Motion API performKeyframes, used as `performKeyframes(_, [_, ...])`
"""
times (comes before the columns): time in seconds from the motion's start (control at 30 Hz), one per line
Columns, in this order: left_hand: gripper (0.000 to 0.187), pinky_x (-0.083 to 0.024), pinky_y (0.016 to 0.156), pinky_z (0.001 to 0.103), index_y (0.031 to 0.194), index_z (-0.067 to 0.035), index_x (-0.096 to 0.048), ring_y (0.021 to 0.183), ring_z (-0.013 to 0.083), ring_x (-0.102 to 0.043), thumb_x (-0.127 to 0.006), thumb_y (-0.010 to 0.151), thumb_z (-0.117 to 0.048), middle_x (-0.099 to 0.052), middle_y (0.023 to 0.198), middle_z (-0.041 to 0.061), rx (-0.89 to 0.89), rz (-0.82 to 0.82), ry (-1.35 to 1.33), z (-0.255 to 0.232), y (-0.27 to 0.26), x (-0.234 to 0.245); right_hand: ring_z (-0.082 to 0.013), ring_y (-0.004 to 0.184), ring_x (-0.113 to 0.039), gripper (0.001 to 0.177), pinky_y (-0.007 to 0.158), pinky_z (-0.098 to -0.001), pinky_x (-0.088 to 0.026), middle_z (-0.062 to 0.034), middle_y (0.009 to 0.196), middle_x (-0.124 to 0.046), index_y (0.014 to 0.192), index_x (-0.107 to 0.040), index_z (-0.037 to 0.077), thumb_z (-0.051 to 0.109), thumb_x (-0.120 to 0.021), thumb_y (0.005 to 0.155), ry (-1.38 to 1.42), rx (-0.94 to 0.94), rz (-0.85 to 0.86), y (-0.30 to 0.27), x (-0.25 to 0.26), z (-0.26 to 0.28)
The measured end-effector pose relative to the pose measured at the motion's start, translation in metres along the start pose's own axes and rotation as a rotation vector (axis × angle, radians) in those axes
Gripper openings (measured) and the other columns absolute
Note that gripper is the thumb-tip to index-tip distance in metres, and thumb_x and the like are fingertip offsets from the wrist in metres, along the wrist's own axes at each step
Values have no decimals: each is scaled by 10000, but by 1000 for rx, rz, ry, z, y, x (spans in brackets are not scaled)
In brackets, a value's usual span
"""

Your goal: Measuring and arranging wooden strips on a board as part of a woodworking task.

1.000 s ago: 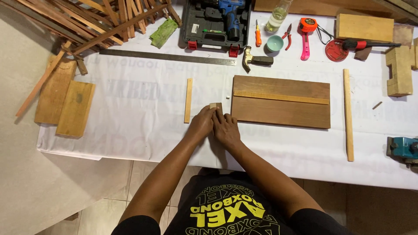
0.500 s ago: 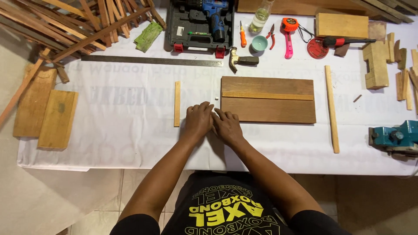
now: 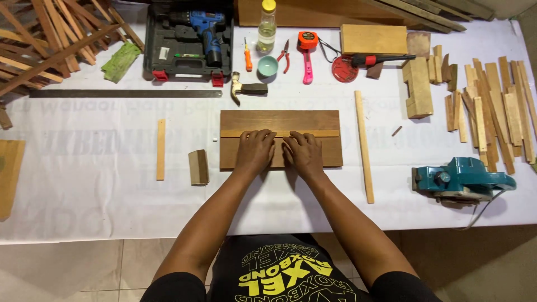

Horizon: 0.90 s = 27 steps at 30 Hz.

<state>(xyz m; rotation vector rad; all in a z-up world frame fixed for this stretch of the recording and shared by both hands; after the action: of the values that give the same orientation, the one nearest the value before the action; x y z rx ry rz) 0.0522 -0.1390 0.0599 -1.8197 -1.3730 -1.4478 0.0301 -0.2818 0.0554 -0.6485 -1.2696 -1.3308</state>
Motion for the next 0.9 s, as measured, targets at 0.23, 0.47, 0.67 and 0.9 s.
performKeyframes(0.23, [335, -368, 1066, 470, 1235, -112, -706, 1180, 241, -596, -697, 921, -229, -681, 1235, 49, 43, -37, 20, -42, 28, -23, -309, 1203, -537, 333, 1011, -471, -388, -70, 1316, -671, 1234, -724, 165, 256, -741, 914, -10, -7, 53, 1, 26, -68])
performKeyframes(0.47, [250, -382, 1060, 476, 1194, -110, -726, 1135, 254, -618, -658, 967, -189, -704, 1171, 61, 76, -72, 45, -49, 36, -25, -294, 1185, -556, 338, 984, -459, -405, -67, 1244, -688, 1216, -727, 144, 238, -751, 891, 9, 12, 56, 3, 30, -88])
performKeyframes(0.67, [177, -400, 1029, 473, 1117, -137, -734, 1095, 272, -620, -643, 967, -156, -695, 1103, 56, 116, -48, 18, -43, 37, -26, -260, 1089, -599, 226, 950, -438, -432, -50, 1095, -704, 1152, -752, 138, 202, -732, 937, 26, 3, 44, 5, 19, -95])
performKeyframes(0.9, [164, -391, 1024, 490, 1116, -149, -725, 1084, 275, -614, -653, 975, -188, -686, 1071, 55, 46, -18, 27, -30, 37, -32, -287, 989, -600, 236, 889, -429, -475, -77, 970, -687, 1087, -771, 134, 273, -754, 897, 84, -79, 142, 14, 40, -78])
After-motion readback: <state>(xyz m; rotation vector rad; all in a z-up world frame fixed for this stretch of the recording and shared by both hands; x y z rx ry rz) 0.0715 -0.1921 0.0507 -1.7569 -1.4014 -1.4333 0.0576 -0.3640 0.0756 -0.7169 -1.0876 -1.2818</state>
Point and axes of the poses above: each hand's wrist, its own y-axis towards the middle knuckle, its own x-axis out of the back of the hand, z = x × y, the point moved 8 cm from there along y, towards the middle knuckle
